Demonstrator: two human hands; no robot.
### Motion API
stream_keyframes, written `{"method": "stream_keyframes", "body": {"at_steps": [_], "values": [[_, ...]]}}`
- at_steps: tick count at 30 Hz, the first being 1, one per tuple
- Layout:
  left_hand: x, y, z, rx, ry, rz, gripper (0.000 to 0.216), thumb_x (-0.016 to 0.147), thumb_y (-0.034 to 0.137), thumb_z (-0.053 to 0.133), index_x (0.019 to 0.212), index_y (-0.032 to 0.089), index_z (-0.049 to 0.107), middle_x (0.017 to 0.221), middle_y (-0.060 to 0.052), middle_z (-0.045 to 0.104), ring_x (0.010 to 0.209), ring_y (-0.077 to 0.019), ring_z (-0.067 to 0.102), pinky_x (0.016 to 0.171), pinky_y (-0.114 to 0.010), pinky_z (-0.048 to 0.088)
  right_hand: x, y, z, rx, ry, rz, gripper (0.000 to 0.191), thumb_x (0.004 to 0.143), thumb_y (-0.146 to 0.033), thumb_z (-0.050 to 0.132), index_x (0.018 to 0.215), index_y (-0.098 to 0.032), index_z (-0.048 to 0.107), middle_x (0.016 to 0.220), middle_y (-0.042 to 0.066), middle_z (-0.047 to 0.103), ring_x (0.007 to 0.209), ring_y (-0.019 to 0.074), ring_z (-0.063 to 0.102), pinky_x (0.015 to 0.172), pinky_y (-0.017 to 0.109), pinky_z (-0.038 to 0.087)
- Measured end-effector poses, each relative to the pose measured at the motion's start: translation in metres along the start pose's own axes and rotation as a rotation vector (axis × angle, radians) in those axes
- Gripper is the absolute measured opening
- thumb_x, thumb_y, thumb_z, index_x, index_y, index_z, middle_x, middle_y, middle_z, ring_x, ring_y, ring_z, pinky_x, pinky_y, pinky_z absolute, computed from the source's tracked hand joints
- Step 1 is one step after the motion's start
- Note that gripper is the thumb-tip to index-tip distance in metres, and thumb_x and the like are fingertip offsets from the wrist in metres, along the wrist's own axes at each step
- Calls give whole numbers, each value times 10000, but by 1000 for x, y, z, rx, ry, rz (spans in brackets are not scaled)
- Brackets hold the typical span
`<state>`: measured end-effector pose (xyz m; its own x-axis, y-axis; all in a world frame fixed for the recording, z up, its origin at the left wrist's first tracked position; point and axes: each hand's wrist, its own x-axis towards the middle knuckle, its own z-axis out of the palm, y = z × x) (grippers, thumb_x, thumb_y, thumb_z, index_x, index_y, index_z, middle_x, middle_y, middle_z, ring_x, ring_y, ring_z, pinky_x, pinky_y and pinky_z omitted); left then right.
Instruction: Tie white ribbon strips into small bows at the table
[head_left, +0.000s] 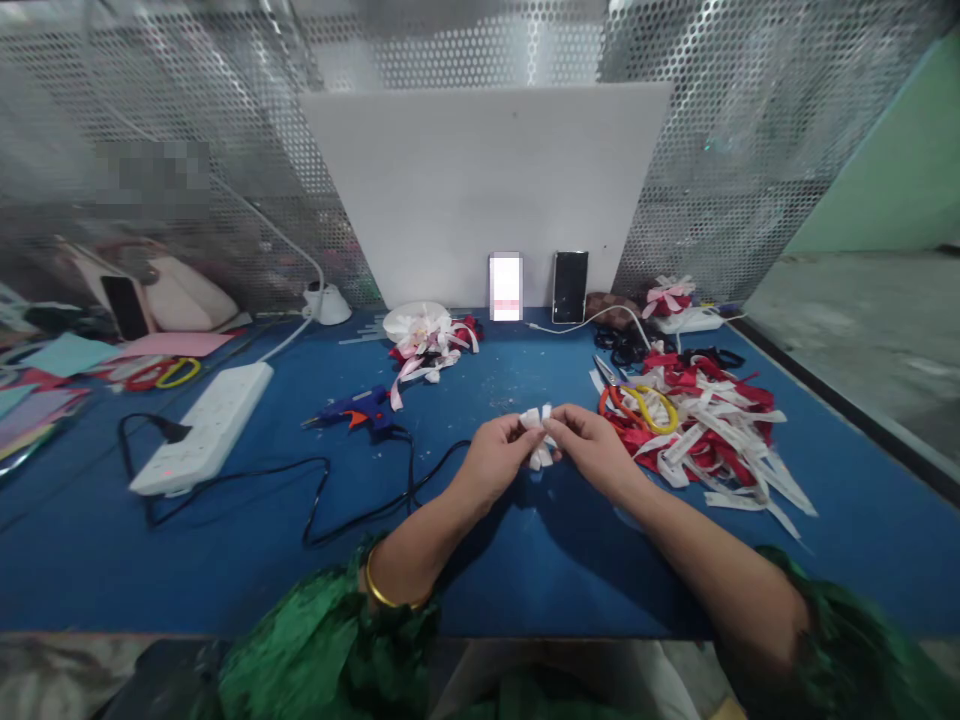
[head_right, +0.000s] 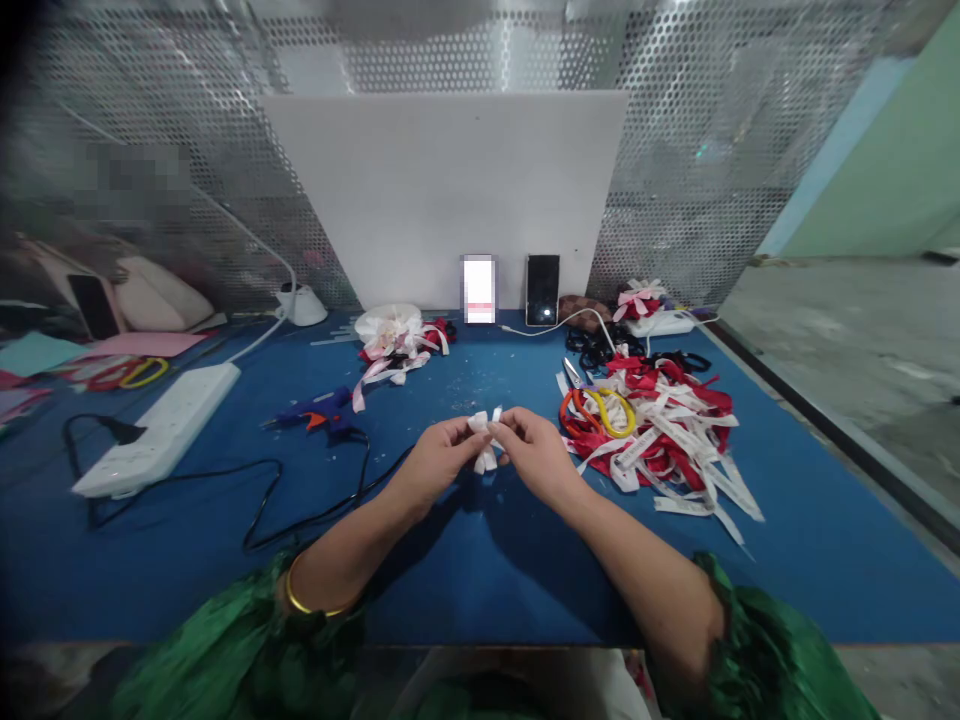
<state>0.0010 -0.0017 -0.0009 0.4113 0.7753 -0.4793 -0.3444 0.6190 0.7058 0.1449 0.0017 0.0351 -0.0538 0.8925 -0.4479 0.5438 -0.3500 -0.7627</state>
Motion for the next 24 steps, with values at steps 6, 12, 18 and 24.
{"method": "stream_keyframes", "body": {"at_steps": [6,12,18,24], "values": [[2,-5,-4,179,-20,21,243,690,393,666,717,152,650,657,-30,619,581,-119,517,543,-228,378,1,-2,-3,96,0,53,218,755,-361,594,669,-169,538,520,-53,469,480,81,430,476,205,332],[5,7,-7,120,356,90,309,731,443,612,846,157,635,801,-60,656,745,-155,577,614,-230,407,4,-9,-14,181,-247,234,232,695,-355,648,614,-158,556,501,-32,531,444,76,470,466,202,382],[8,0,-8,120,394,112,296,715,392,628,898,159,620,824,-56,662,745,-149,579,629,-235,404,19,-8,-44,464,377,372,328,704,-444,630,912,-191,624,696,35,639,478,102,508,439,235,427],[-2,-3,1,351,294,285,256,741,411,592,644,178,548,610,18,543,579,-112,453,591,-233,342,15,0,-23,299,120,189,248,717,-356,626,869,-160,615,677,19,626,511,103,535,486,220,412]]}}
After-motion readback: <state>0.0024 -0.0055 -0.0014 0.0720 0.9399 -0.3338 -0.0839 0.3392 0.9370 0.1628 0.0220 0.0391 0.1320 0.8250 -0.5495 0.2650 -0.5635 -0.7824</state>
